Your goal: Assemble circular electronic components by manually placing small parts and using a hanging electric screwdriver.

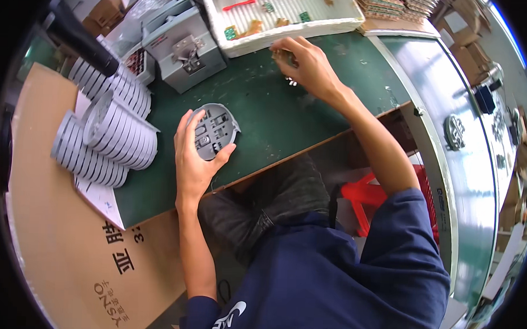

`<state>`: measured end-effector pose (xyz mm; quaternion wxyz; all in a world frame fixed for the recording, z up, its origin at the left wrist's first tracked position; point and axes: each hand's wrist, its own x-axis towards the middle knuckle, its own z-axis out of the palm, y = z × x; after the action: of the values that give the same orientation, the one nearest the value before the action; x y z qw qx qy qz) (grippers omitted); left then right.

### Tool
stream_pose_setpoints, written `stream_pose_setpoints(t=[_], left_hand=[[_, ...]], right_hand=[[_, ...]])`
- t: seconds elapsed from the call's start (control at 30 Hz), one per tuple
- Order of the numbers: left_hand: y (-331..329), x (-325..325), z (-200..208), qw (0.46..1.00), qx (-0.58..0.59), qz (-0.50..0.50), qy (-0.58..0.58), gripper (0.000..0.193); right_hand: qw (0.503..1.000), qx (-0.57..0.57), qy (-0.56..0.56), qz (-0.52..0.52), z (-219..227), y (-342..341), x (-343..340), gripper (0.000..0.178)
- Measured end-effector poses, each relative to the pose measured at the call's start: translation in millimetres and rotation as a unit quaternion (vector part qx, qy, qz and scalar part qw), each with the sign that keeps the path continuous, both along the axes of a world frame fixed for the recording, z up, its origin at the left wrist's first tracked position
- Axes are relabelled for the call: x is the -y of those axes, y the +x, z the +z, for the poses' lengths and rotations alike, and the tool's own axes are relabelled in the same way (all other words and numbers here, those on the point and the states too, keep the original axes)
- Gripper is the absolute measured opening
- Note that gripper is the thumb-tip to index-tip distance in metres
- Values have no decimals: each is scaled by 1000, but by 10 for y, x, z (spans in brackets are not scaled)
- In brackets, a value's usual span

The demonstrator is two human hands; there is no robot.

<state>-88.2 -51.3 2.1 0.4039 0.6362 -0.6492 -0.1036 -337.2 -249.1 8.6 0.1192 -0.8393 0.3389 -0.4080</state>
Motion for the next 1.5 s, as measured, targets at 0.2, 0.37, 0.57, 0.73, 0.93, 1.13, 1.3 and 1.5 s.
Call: stream_pose_setpoints(t=[0.2, 0.37, 0.57, 0.73, 0.93, 1.13, 1.3, 1.5], left_hand=[[116, -4, 28, 999, 43, -1, 20, 94], [145, 65, 177, 988, 121, -22, 93, 104], [114, -9, 203, 998, 35, -34, 45, 104], [93, -128, 50, 998, 56, 2, -13, 100], [92, -267, 0, 856, -496, -132, 56, 88], [85, -297, 9, 508, -830, -225, 42, 89], [156, -276, -56, 503, -831, -235, 41, 91], [182, -255, -20, 547, -804, -232, 39, 95]], right_hand=[[996, -78, -19, -24, -40, -76, -67, 32], [985, -128, -110, -24, 14, 1, -213, 33], [981, -147, -123, 25, -58, 71, -386, 36], [978, -134, -154, 42, -117, 68, -366, 38], [986, -133, -101, 21, -78, 69, -387, 38], [994, -57, -98, 4, -10, 120, -441, 32], [988, 60, 143, -26, 106, 152, -497, 26], [960, 169, 220, 20, 42, 161, -427, 23]])
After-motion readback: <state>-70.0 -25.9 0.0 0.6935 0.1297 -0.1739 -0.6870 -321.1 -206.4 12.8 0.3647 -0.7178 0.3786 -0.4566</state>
